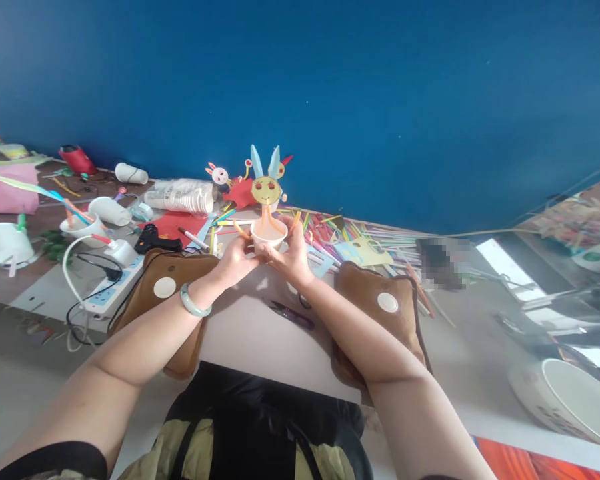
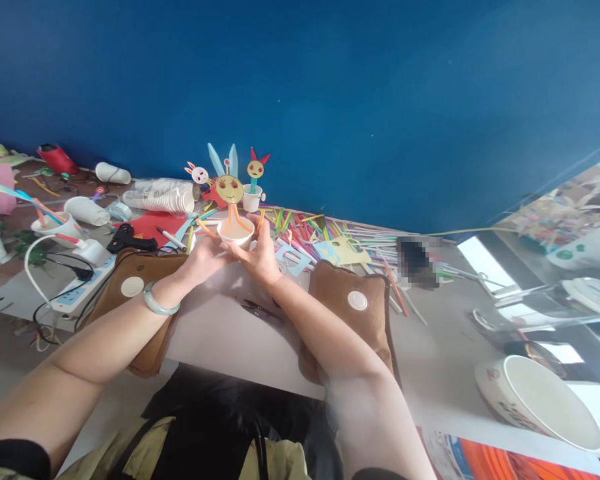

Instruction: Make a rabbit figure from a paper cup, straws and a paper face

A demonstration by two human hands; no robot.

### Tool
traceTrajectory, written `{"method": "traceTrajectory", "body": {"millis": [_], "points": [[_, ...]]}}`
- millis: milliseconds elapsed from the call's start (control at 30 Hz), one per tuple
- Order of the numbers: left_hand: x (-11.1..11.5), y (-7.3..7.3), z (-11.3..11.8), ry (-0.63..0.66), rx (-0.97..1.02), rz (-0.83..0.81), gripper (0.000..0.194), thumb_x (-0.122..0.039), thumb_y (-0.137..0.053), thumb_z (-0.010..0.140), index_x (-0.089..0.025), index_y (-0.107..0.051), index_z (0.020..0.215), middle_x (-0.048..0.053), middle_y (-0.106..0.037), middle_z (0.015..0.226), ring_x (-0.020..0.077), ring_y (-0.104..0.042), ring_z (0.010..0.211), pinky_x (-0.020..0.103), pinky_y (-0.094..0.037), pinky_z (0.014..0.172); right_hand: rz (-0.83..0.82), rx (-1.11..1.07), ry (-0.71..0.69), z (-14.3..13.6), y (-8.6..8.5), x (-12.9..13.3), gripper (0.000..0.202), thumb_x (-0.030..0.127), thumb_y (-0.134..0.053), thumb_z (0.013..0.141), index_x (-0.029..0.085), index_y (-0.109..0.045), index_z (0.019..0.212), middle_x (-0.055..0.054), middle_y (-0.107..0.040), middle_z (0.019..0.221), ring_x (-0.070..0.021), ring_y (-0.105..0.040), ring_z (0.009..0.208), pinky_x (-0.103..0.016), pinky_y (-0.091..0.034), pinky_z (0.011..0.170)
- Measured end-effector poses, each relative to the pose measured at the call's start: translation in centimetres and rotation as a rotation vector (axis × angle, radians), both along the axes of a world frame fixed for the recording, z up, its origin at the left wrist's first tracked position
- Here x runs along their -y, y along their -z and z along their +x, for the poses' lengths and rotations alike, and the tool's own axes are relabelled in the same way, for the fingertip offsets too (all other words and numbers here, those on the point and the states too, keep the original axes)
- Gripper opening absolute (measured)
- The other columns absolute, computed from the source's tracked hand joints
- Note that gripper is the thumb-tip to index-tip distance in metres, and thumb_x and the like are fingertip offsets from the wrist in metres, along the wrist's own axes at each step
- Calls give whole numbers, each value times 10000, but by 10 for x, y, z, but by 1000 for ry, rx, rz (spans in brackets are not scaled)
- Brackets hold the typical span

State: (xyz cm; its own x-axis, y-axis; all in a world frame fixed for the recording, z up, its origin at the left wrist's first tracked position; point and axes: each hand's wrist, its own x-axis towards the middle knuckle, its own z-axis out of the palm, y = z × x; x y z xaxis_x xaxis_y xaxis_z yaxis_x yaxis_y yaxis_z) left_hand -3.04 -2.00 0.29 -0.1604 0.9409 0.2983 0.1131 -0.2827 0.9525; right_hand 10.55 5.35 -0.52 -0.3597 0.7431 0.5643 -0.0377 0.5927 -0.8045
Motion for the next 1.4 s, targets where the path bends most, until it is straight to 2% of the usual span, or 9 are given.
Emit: {"method": "traceTrajectory", "body": {"millis": [167,367,533,633,767,833,1033,1200,1400], "points": [[-1,0,-8,101,130,-57,371,-335,-882,651,-136,-742,931,110,-770,944,283,-713,919,394,-563,852,-152,-75,-112,6,-12,-2,634,674,-712,761,220,-546,1171,-103,-688,1128,-258,-665,1028,-416,-545,902],[-2,1,-11,154,251,-99,414,-278,-887,641,-126,-741,998,102,-763,1000,240,-691,935,347,-537,855,-370,-143,-283,16,-29,-17,481,541,-745,755,232,-650,1111,-61,-745,1124,-262,-678,1083,-430,-529,965],[1,-8,-8,160,358,-155,451,-239,-874,617,-139,-731,1033,74,-757,942,206,-680,850,313,-546,763,-411,-175,-360,26,-39,-26,506,469,-783,703,254,-660,1145,-54,-749,1149,-261,-663,1127,-417,-514,976],[0,-8,-9,144,370,-156,462,-228,-865,609,-145,-732,1043,70,-758,914,204,-681,826,322,-552,761,-402,-165,-320,30,-44,-30,546,551,-781,704,258,-665,1149,-57,-744,1162,-256,-654,1142,-415,-500,1000],[-1,-2,-11,124,326,-126,425,-221,-882,594,-146,-751,992,84,-769,970,225,-691,910,343,-555,839,-491,-227,-284,35,-50,-41,632,780,-553,797,236,-698,1085,-71,-752,1098,-243,-671,1112,-410,-504,996],[-1,0,-12,157,278,-141,396,-231,-887,602,-144,-761,967,94,-774,976,238,-699,924,355,-559,849,-538,-214,-279,39,-51,-46,618,778,-572,789,219,-723,1005,-76,-762,1022,-235,-692,1044,-397,-518,966],[6,-7,-9,431,133,-230,456,-282,-849,700,-147,-746,1124,141,-767,1082,314,-705,1053,427,-566,895,-516,49,-431,50,-50,-50,342,500,-838,693,203,-783,854,-48,-769,897,-189,-695,879,-338,-525,869],[7,-10,-8,434,88,-269,486,-278,-858,688,-133,-745,1137,151,-759,1114,325,-696,1075,420,-568,887,-470,153,-535,47,-50,-45,304,442,-869,676,192,-810,840,-30,-762,833,-166,-676,774,-310,-521,771],[7,-8,-8,449,117,-293,519,-301,-874,686,-146,-728,1159,138,-760,1085,291,-706,1012,382,-583,819,-416,138,-534,46,-52,-41,278,425,-870,684,194,-811,827,-33,-769,828,-177,-686,784,-319,-547,780]]}}
